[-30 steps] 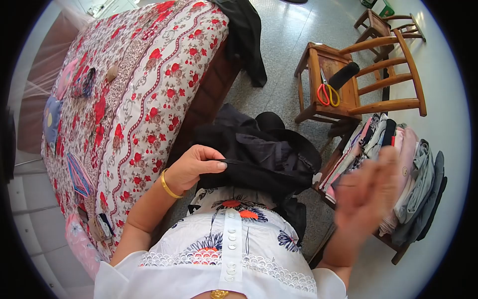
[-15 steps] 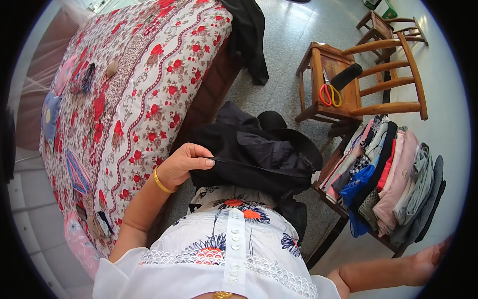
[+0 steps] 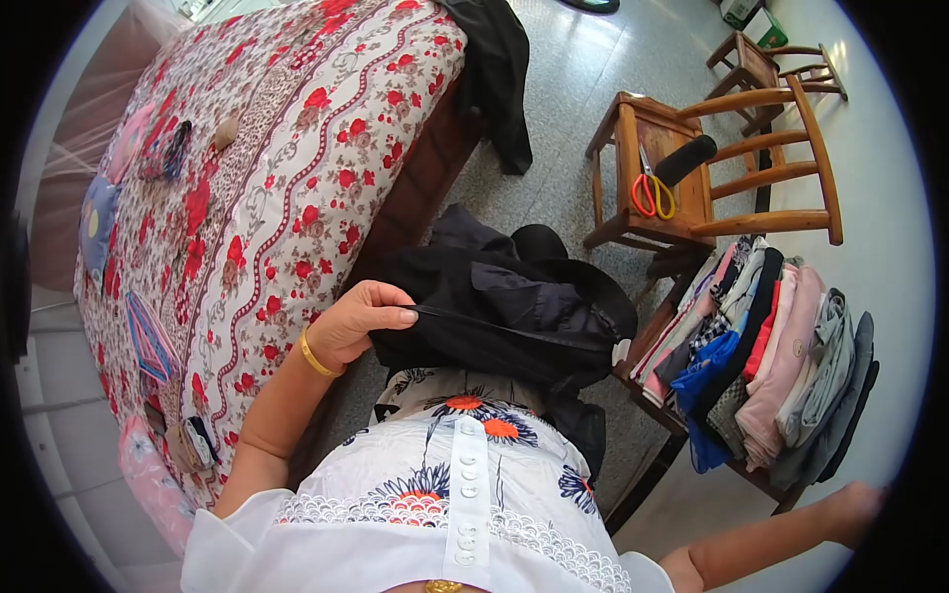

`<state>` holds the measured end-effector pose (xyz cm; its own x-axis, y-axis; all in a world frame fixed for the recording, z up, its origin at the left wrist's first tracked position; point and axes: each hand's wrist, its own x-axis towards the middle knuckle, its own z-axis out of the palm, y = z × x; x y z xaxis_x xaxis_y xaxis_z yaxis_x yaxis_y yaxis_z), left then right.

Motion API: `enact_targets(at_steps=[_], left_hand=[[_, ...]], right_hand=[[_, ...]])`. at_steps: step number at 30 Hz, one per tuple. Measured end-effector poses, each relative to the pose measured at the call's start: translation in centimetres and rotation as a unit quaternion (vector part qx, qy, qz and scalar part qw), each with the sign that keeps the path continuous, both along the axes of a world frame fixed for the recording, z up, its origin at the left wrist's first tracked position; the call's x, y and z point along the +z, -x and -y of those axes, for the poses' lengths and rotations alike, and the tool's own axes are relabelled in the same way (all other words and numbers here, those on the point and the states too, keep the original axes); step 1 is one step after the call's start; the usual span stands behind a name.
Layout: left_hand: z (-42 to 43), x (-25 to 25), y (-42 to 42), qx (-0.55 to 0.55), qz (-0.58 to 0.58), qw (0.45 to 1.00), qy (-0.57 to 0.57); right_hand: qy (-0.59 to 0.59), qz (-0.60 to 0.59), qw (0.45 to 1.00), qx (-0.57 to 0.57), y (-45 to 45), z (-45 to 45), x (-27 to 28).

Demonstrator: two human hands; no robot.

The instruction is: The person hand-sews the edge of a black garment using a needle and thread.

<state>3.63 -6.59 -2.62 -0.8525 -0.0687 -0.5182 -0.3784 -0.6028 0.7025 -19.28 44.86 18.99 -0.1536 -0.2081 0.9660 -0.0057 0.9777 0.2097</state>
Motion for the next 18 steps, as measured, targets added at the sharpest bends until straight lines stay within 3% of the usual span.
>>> enact_targets(at_steps=[1, 3, 4, 5, 7, 8, 9, 10, 11, 13, 18], left_hand=[[0.0, 0.1, 0.0, 0.0, 0.0, 1.0, 0.0], [-0.3, 0.3, 0.1, -0.008, -0.004, 1.0, -0.011], [-0.5, 0.4, 0.3, -0.012, -0.005, 1.0, -0.012], [-0.7, 0.6, 0.4, -0.018, -0.017, 0.999, -0.023], [-1.2, 1.2, 0.8, -0.024, -0.029, 0.999, -0.032], [-1.5, 1.5, 1.0, -0.036, -0.031, 0.998, -0.039], [-1.7, 1.9, 1.2, -0.047, -0.032, 0.997, -0.044], [-1.9, 2.2, 1.3, -0.048, -0.032, 0.997, -0.043], [-2.1, 2.6, 1.4, -0.062, -0.028, 0.997, -0.037], [-2.3, 2.8, 1.4, -0.073, -0.024, 0.997, -0.031], [-2.3, 2.7, 1.2, -0.098, -0.049, 0.993, -0.033]], right_hand=[[-0.097, 0.004, 0.984, -0.147, 0.1, -0.6, -0.1], [0.045, 0.172, 0.983, 0.038, -1.6, 5.1, -3.3], [0.062, 0.218, 0.939, 0.259, -1.6, 7.6, -4.9], [0.228, 0.313, 0.838, 0.384, -2.1, 11.5, -7.4], [0.554, 0.463, 0.519, 0.457, -5.8, 21.7, -9.7], [0.534, 0.564, 0.404, 0.483, -6.7, 23.6, -11.9], [0.451, 0.67, 0.352, 0.473, -7.9, 26.4, -12.5], [0.401, 0.742, 0.223, 0.489, -8.4, 27.8, -13.4], [0.395, 0.763, 0.159, 0.487, -9.2, 29.3, -14.1], [0.355, 0.814, 0.086, 0.452, -10.5, 31.2, -15.3], [0.223, 0.847, 0.058, 0.48, -10.6, 31.7, -16.3]])
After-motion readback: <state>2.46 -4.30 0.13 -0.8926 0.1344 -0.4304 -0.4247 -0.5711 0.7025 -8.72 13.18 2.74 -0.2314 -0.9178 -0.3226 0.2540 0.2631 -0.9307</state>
